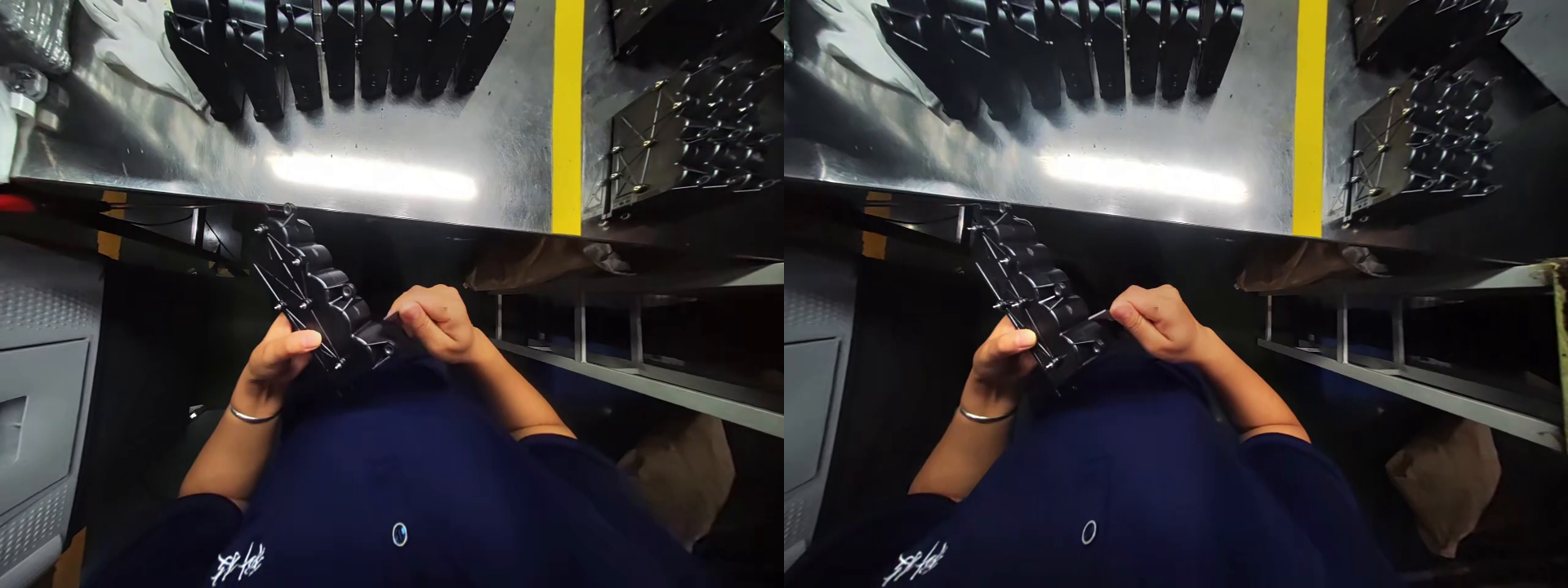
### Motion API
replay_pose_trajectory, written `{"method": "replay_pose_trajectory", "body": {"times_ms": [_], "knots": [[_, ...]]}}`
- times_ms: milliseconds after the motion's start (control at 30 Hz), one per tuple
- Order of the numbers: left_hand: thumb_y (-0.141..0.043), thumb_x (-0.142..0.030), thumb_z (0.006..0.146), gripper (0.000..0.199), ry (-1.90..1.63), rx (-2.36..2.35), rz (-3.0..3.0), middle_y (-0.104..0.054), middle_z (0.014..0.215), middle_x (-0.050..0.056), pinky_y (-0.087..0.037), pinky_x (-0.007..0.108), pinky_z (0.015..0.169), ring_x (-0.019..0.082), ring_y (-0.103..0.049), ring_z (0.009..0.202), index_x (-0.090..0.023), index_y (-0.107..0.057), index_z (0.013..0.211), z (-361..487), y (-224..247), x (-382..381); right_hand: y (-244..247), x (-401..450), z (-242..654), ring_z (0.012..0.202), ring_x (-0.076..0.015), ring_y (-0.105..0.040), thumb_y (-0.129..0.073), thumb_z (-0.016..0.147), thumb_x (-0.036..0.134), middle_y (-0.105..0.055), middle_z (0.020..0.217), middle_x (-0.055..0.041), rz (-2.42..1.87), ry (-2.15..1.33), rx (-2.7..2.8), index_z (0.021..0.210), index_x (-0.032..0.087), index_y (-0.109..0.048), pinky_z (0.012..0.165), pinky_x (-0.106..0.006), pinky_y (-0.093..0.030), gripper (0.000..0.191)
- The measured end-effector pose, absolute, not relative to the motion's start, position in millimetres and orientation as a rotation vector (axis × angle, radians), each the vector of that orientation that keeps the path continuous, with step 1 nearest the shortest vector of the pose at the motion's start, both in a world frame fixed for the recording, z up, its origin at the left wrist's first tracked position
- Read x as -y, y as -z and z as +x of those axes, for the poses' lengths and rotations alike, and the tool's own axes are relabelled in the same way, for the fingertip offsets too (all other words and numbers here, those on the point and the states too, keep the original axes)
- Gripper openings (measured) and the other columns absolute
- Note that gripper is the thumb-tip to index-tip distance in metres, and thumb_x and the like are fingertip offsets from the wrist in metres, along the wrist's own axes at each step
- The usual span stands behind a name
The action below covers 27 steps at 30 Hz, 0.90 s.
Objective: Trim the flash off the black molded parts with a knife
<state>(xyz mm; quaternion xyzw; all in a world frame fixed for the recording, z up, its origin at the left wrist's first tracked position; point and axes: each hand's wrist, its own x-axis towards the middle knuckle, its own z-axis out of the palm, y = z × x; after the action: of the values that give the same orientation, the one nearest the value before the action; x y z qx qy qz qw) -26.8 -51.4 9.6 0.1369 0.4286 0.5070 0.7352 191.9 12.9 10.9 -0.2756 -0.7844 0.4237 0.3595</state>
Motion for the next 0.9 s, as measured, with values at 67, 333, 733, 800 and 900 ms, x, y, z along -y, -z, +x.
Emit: {"method": "replay_pose_trajectory", "body": {"times_ms": [67,333,733,800,900], "knots": [[-0.078,-0.014,0.050,0.050,-1.157,-0.975,0.276,-0.076,0.093,0.008,-0.057,0.048,0.094,0.039,-0.067,0.112,-0.020,-0.071,0.100,-31.8,-8.9,50.2,-19.7,-13.8,195.6,0.055,-0.0089,-0.056,-0.040,0.101,0.049,-0.063,0.064,-0.0008,-0.526,-1.037,2.190,0.080,0.018,-0.062,0.051,-0.023,-0.041,0.043],[-0.079,-0.012,0.049,0.055,-1.067,-0.940,0.347,-0.077,0.096,0.010,-0.055,0.050,0.096,0.041,-0.067,0.111,-0.019,-0.071,0.102,-33.4,-8.7,50.8,-27.9,-18.6,190.8,0.048,-0.0074,-0.038,-0.047,0.090,0.068,-0.041,0.053,0.0048,-0.315,-0.976,2.496,0.059,0.020,-0.042,0.047,-0.024,-0.025,0.057],[-0.080,-0.023,0.058,0.049,-1.031,-0.909,0.242,-0.077,0.083,0.008,-0.061,0.044,0.085,0.035,-0.074,0.095,-0.016,-0.069,0.105,-20.3,1.5,48.2,-23.8,-25.2,193.8,0.048,-0.0094,-0.036,-0.051,0.093,0.060,-0.040,0.052,0.0033,-0.490,-0.452,2.368,0.057,0.020,-0.045,0.048,-0.027,-0.023,0.054],[-0.079,-0.022,0.058,0.047,-1.041,-0.914,0.202,-0.076,0.079,0.007,-0.061,0.043,0.085,0.034,-0.074,0.097,-0.017,-0.069,0.104,-17.2,2.0,49.0,-23.0,-25.8,195.4,0.049,-0.0096,-0.035,-0.053,0.093,0.057,-0.039,0.052,0.0035,-0.483,-0.443,2.344,0.056,0.020,-0.044,0.048,-0.028,-0.022,0.053],[-0.077,-0.019,0.058,0.046,-1.077,-0.920,0.150,-0.075,0.073,0.005,-0.061,0.043,0.087,0.035,-0.073,0.100,-0.017,-0.069,0.104,-12.9,0.5,49.1,-21.6,-25.9,196.7,0.052,-0.0105,-0.039,-0.059,0.086,0.064,-0.044,0.057,0.0030,-0.585,-0.524,2.301,0.064,0.021,-0.052,0.051,-0.028,-0.025,0.049]]}}
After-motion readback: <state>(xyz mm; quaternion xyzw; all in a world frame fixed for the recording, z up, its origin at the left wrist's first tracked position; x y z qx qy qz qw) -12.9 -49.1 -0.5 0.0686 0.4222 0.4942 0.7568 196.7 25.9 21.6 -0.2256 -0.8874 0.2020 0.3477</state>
